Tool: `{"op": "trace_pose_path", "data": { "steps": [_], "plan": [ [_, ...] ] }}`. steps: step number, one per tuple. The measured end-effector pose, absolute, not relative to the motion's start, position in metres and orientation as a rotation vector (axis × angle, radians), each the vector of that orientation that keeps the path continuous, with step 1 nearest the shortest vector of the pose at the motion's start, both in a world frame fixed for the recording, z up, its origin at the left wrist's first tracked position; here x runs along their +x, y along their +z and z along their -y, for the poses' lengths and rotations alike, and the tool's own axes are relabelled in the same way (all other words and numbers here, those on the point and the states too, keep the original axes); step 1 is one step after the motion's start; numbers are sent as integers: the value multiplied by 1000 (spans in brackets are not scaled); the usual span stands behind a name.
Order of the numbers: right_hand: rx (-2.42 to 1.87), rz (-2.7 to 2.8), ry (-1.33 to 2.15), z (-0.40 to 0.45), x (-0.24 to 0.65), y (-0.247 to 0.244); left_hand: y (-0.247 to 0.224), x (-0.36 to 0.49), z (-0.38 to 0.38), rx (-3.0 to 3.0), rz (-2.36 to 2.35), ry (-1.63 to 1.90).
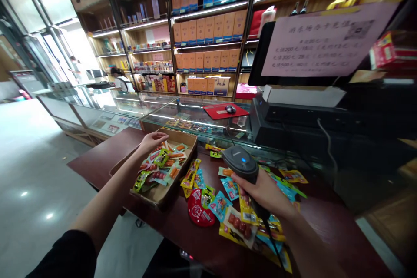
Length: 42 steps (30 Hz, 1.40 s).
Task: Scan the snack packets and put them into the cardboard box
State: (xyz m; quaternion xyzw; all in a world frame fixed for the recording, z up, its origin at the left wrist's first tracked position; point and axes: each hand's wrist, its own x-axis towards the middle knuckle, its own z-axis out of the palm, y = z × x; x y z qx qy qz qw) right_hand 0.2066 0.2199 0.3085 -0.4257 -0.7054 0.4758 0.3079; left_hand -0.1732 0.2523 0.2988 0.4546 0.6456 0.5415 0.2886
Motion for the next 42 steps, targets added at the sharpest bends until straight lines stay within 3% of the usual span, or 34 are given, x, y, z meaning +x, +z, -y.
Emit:
{"op": "trace_pose_path", "data": {
  "steps": [10,17,34,42],
  "plan": [
    [-1113,1691,1209,-236,234,310,245,-37,-331,1728,-1411,1023],
    [-1111,1704,1200,-239,235,313,208,23,-330,2146,-1226,653],
    [-1196,1731,1174,-244,229,307,206,22,-306,2382,-1270,402],
    [-1220,1770,1191,-242,225,307,211,-10,-319,1838,-1345,602]
  ]
}}
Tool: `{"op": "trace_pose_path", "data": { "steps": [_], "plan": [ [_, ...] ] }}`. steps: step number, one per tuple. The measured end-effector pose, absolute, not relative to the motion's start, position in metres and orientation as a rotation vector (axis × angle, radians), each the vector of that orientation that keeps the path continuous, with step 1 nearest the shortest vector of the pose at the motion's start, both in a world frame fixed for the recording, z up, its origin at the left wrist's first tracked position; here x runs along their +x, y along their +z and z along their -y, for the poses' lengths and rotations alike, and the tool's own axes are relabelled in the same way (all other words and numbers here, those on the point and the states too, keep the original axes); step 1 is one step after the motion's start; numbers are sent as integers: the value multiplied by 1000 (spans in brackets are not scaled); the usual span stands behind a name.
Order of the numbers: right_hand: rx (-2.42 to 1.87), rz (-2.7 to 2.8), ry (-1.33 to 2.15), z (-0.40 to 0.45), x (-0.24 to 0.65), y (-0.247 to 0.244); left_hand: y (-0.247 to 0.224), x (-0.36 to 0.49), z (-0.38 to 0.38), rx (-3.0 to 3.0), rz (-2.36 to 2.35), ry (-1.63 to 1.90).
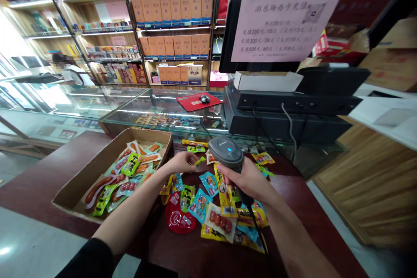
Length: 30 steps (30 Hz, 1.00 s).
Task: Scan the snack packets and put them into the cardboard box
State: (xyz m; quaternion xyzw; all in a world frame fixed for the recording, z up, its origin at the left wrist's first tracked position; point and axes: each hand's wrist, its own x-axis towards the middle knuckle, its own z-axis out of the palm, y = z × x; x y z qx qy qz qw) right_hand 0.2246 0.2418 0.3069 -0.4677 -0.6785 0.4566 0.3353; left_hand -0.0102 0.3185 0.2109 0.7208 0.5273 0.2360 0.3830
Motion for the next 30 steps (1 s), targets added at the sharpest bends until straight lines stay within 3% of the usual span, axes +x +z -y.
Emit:
{"op": "trace_pose_path", "data": {
  "steps": [12,30],
  "plan": [
    [-1235,1841,1250,-240,212,293,236,-36,-334,931,-1003,1054],
    [-1237,1948,1246,-242,202,274,234,-33,-337,891,-920,1262]
  ]
}}
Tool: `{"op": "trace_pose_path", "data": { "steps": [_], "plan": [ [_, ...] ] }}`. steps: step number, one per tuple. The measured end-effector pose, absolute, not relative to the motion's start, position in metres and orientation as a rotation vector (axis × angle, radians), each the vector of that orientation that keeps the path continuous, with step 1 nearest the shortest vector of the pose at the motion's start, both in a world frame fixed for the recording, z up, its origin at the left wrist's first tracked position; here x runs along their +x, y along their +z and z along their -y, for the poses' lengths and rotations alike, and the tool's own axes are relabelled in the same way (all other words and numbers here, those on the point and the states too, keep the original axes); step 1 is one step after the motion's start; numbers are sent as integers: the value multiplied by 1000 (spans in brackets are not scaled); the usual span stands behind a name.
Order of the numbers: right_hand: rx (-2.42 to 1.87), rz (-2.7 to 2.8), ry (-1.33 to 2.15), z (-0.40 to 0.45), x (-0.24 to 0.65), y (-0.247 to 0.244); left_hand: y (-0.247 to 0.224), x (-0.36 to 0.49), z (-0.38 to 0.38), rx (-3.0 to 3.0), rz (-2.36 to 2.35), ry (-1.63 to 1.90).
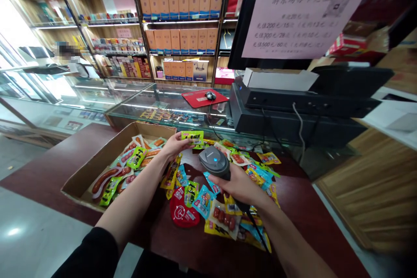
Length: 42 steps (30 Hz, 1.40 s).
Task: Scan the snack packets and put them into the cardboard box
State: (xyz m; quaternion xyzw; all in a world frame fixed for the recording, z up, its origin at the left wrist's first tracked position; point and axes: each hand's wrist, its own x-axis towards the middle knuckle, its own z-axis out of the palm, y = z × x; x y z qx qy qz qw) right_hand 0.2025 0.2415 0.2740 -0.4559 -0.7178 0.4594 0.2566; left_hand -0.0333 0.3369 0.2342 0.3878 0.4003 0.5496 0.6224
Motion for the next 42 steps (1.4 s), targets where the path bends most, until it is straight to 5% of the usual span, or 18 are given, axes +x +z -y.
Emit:
{"op": "trace_pose_path", "data": {
  "steps": [33,42],
  "plan": [
    [-1318,1947,1164,-239,203,285,236,-33,-335,902,-967,1241],
    [-1243,1949,1215,-234,204,294,268,-54,-330,962,-1005,1375]
  ]
}}
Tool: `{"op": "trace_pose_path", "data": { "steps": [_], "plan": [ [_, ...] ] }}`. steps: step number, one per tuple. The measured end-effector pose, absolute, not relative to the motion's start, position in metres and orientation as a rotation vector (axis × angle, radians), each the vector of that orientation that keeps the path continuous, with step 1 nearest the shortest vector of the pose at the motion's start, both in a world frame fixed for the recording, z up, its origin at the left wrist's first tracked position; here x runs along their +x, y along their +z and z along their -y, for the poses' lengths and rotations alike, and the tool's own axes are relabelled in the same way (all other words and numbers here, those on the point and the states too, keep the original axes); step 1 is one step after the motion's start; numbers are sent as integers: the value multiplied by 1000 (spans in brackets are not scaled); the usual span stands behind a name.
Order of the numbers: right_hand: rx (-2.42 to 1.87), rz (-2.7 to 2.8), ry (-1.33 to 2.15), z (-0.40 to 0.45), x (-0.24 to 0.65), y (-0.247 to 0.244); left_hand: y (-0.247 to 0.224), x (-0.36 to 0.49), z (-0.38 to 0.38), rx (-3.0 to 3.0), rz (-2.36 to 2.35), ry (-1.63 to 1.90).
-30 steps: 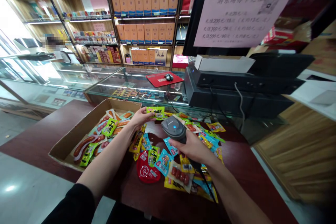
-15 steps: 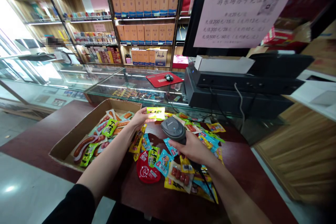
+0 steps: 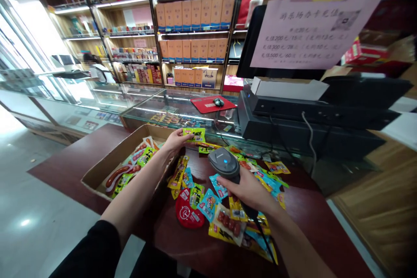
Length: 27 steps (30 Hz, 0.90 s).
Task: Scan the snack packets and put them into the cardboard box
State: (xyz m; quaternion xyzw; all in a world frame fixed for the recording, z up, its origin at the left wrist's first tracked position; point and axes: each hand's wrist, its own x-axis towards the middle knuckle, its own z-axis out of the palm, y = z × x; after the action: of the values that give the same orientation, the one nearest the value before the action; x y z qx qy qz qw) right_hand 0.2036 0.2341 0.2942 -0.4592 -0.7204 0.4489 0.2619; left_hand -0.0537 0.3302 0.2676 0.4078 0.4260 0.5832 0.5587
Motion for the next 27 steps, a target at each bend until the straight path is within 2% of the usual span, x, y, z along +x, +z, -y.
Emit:
{"op": "trace_pose_path", "data": {
  "steps": [14,19,27],
  "plan": [
    [-1251,1987,1149,-227,199,303,288,-217,-227,1060,-1628,1433],
    [-1320,2020,1135,-230,202,302,303,-223,-215,1079,-1706,1454],
    [-1306,1950,1117,-238,219,301,287,-169,-263,1279,-1495,1378]
  ]
}}
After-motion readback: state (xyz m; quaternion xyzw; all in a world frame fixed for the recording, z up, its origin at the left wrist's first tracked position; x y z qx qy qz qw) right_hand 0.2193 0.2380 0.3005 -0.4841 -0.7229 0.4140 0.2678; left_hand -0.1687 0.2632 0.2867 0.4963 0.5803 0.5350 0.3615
